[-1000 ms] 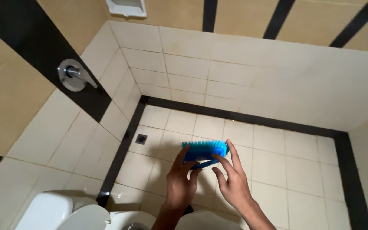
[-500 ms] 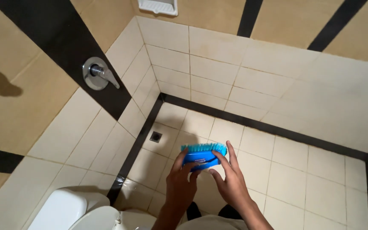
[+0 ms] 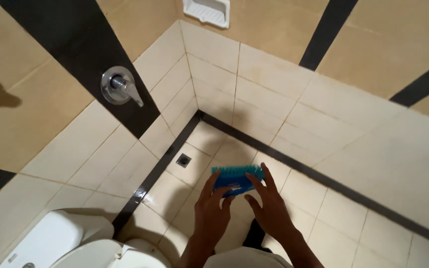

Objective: The person uses a blue scrub brush to clean the tiled walls of a bathroom. They scrub the wall above the toilet, the wall near the door hinge, and the wall above the sink.

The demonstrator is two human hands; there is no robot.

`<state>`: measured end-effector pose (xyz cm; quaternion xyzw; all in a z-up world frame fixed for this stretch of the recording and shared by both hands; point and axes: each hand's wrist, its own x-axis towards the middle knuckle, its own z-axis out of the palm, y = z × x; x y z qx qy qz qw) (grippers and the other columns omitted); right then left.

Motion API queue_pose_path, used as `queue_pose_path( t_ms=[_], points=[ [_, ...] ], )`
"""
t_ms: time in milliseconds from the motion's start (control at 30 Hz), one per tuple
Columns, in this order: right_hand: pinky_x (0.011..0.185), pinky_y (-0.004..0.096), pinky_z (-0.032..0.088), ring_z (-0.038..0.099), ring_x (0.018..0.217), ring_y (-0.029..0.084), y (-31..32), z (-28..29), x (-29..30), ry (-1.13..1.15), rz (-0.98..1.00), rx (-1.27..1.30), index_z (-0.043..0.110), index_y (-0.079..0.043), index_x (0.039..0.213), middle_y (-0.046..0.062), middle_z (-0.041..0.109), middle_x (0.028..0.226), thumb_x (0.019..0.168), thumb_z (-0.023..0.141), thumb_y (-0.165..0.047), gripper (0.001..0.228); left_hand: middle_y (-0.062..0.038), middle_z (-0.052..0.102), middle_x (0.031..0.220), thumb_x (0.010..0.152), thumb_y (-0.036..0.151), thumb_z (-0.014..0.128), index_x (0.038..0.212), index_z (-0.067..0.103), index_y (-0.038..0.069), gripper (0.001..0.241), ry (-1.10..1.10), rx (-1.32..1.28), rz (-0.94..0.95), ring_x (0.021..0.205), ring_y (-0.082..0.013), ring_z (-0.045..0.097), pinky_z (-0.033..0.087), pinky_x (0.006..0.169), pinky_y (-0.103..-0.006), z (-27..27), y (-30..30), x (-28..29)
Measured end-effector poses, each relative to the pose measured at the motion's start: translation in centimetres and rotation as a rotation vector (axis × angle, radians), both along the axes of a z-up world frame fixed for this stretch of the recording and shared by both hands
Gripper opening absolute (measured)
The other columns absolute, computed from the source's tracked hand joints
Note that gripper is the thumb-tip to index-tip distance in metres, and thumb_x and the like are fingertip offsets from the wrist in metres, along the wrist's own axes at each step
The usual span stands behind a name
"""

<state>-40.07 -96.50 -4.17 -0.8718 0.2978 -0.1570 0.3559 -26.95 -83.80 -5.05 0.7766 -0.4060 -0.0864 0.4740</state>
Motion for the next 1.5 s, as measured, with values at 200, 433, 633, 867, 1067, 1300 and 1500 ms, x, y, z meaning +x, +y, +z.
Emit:
queue_pose_path(
  t_ms=[200,433,633,867,1067,1300,1500],
  points=[
    [0.1,0.045,0.052,0.044,0.142,0.038,-6.9,0.6,-1.3,-0.086,0.034,-0.032,0.054,-0.018,0.143,0.014,0.019,0.169,0.087,0.073,-0.011,0.059,-0.012,0.056,0.148,0.079,0.005,0.083,0.099,0.075,0.003,0.021,-0.063,-0.132,0.065,0.117,-0.0333,0.069,0.063,0.085,-0.0393,1.8,-6.1,-2.1],
    [0.096,0.044,0.054,0.048,0.14,0.038,-11.5,-0.8,-2.2,-0.074,0.059,-0.046,0.062,-0.016,0.128,0.015,0.025,0.167,0.086,0.072,-0.01,0.043,-0.012,0.056,0.148,0.076,0.001,0.083,0.094,0.075,0.003,0.02,-0.087,-0.111,0.154,0.12,-0.0367,0.067,0.063,0.087,-0.0391,1.8,-9.9,-3.6],
    [0.101,0.047,0.051,0.047,0.14,0.043,-13.4,-1.8,-0.3,-0.239,0.149,-0.108,0.065,-0.012,0.121,0.021,0.032,0.163,0.087,0.072,-0.009,0.036,-0.012,0.056,0.148,0.078,0.003,0.082,0.095,0.077,0.005,0.018,-0.071,-0.06,0.211,0.111,-0.0351,0.072,0.064,0.082,-0.0376,1.5,-11.2,-2.7],
    [0.107,0.051,0.045,0.042,0.142,0.046,-15.1,-0.7,4.4,-0.209,0.154,-0.222,0.064,-0.01,0.116,0.023,0.038,0.158,0.085,0.074,-0.008,0.033,-0.01,0.056,0.149,0.079,0.004,0.082,0.097,0.078,0.007,0.018,-0.02,-0.073,0.243,0.108,-0.0335,0.073,0.063,0.081,-0.0359,1.7,-12.8,1.0],
    [0.106,0.051,0.045,0.046,0.137,0.047,-16.6,-0.1,11.0,-0.258,0.133,-0.261,0.065,-0.008,0.115,0.024,0.042,0.154,0.081,0.076,-0.007,0.036,-0.011,0.054,0.151,0.081,0.003,0.081,0.097,0.078,0.005,0.017,-0.021,-0.073,0.238,0.118,-0.0363,0.068,0.06,0.09,-0.0388,2.6,-14.2,7.2],
    [0.103,0.048,0.049,0.05,0.136,0.043,-16.9,1.1,19.8,-0.264,0.176,-0.195,0.066,-0.009,0.114,0.022,0.046,0.152,0.082,0.078,-0.011,0.034,-0.012,0.053,0.151,0.081,0.003,0.08,0.096,0.077,0.005,0.016,-0.121,-0.135,0.296,0.119,-0.0365,0.068,0.06,0.092,-0.039,3.3,-14.0,15.2],
    [0.109,0.053,0.042,0.039,0.143,0.049,-15.7,1.3,27.7,-0.31,0.253,-0.315,0.068,-0.011,0.114,0.016,0.048,0.152,0.079,0.079,-0.01,0.036,-0.01,0.052,0.152,0.081,0.002,0.078,0.099,0.077,0.006,0.019,0.013,-0.088,0.384,0.1,-0.0313,0.076,0.065,0.072,-0.0338,4.5,-12.2,21.4]
  ],
)
